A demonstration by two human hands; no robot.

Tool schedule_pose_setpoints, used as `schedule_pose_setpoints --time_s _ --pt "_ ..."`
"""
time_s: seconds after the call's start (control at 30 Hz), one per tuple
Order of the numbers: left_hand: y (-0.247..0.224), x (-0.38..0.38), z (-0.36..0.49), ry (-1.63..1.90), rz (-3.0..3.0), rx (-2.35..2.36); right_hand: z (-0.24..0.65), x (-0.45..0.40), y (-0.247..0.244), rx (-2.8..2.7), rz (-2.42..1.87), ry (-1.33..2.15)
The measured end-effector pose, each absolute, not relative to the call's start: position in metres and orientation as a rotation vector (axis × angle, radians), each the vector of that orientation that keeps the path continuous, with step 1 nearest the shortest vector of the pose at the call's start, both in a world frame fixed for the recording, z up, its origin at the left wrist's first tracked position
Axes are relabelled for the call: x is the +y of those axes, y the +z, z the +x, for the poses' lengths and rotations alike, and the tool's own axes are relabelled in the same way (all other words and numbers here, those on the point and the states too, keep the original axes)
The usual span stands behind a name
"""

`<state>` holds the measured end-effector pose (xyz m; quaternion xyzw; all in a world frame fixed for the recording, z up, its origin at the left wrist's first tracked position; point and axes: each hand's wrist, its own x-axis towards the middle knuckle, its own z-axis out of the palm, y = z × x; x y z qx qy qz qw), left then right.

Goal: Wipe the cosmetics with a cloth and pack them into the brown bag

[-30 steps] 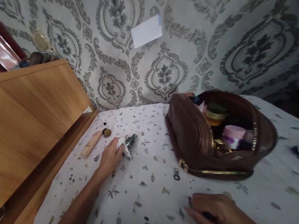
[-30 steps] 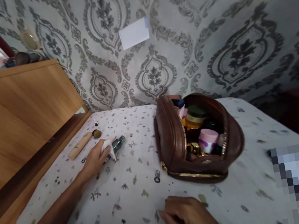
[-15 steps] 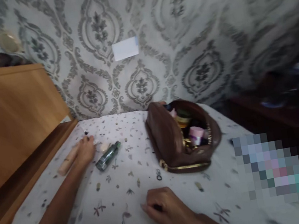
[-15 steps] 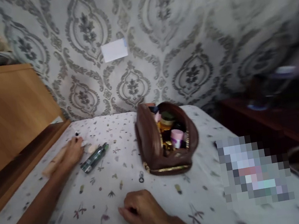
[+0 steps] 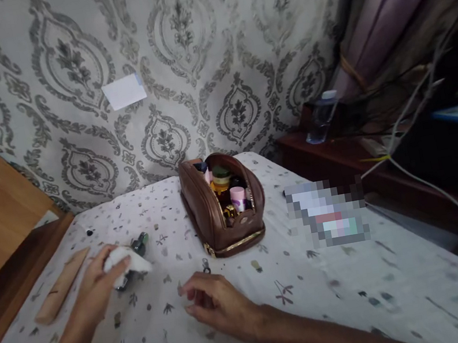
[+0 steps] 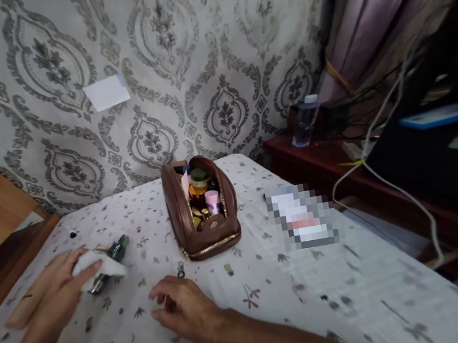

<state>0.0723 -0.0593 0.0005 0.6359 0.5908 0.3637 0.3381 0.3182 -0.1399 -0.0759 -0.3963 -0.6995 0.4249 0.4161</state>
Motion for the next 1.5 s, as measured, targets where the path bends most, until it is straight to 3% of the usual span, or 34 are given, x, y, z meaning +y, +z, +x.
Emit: schedule_pose_setpoints --time_s 0.2,0.47,0.73,0.97,1.1,1.2,1.33,1.5 --pt "-0.015 -0.116 0.148 0.724 1.577 1.138 0.321 -0.135 -0.076 -1.715 -1.151 0.974" --pt "-0.041 -0.117 0.153 0.838 1.832 1.247 0.323 -0.135 -0.072 -1.733 -1.218 0.970" --pt "-0.048 -0.134 0.163 1.040 1.635 1.377 0.321 -0.140 -0.064 -1.758 -1.245 0.961" --pt "-0.048 -0.130 0.157 0.982 1.553 1.334 0.327 -0.142 -0.059 -1.927 -1.299 0.852" --pt "-0.053 -0.120 0.142 0.806 1.780 1.353 0.356 -0.145 -0.021 -2.188 -1.292 0.622" --pt "-0.054 -0.116 0.139 0.763 1.920 1.371 0.393 -0.131 0.029 -2.058 -1.168 0.477" --pt "-0.051 -0.119 0.146 0.854 1.905 1.475 0.442 -0.076 0.082 -1.922 -1.362 -0.013" --pt "-0.050 -0.118 0.153 0.879 1.854 1.550 0.477 0.003 0.092 -2.324 -1.613 -0.164"
